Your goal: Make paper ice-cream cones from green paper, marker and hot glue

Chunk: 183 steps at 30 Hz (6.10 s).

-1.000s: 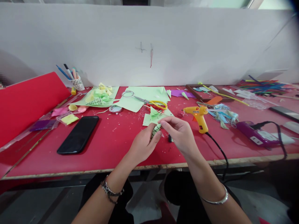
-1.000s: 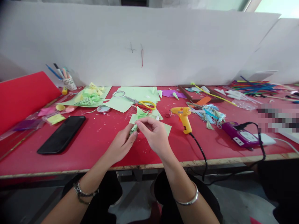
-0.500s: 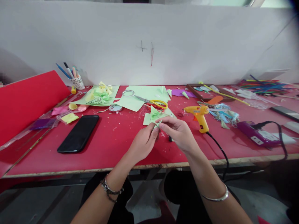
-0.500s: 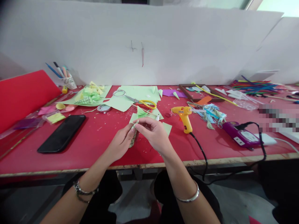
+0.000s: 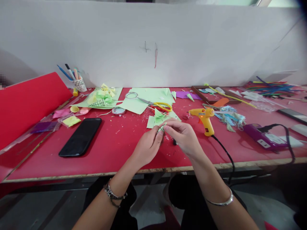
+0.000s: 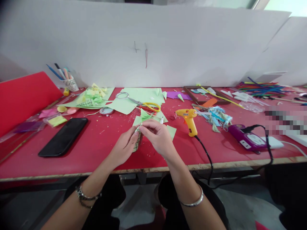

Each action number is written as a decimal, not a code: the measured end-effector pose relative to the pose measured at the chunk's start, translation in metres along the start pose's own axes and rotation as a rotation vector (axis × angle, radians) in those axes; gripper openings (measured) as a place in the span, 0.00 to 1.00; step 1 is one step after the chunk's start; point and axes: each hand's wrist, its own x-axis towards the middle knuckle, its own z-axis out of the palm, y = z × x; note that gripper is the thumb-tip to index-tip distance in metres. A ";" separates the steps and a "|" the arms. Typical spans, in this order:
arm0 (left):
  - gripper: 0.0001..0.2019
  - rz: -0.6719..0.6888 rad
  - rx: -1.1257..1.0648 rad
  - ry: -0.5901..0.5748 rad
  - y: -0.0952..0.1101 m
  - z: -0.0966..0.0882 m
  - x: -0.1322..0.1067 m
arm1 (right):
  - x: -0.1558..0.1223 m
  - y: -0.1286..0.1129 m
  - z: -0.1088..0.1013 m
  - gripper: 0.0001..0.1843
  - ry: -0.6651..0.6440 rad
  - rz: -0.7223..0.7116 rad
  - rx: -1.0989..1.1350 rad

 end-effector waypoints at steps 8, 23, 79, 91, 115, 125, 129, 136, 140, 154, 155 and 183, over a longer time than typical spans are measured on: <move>0.18 -0.040 -0.122 -0.008 -0.004 -0.001 -0.004 | 0.000 0.008 0.000 0.06 -0.002 0.019 0.188; 0.13 0.081 0.499 0.092 -0.002 0.001 -0.001 | 0.000 0.008 0.003 0.09 0.024 0.028 0.112; 0.14 -0.074 -0.126 -0.098 -0.001 -0.005 0.000 | 0.004 0.011 -0.005 0.02 0.095 0.221 0.482; 0.13 -0.058 -0.126 0.202 -0.005 -0.011 0.002 | 0.005 0.012 -0.015 0.10 0.034 0.102 0.328; 0.21 -0.048 -0.196 0.175 -0.004 -0.011 0.001 | -0.003 -0.006 -0.017 0.12 -0.198 -0.050 -0.291; 0.09 -0.021 -0.269 0.193 -0.006 -0.018 0.005 | -0.003 -0.009 -0.010 0.13 -0.097 -0.125 -0.327; 0.10 -0.073 -0.275 0.164 -0.005 -0.020 0.005 | -0.005 -0.011 -0.007 0.16 -0.151 -0.151 -0.277; 0.11 -0.079 -0.288 0.211 -0.005 -0.015 0.005 | -0.005 -0.010 -0.002 0.15 -0.095 -0.226 -0.254; 0.13 -0.092 -0.364 0.195 -0.006 -0.015 0.005 | -0.005 -0.008 -0.002 0.14 -0.071 -0.241 -0.253; 0.14 -0.184 -0.560 0.159 -0.006 -0.014 0.005 | -0.004 -0.009 -0.005 0.13 -0.095 -0.138 -0.106; 0.15 -0.197 -0.582 0.152 -0.006 -0.014 0.005 | -0.004 -0.010 -0.006 0.12 -0.092 -0.126 -0.093; 0.16 -0.264 -0.530 0.177 -0.001 -0.013 0.004 | -0.001 -0.004 -0.011 0.10 -0.101 -0.172 -0.163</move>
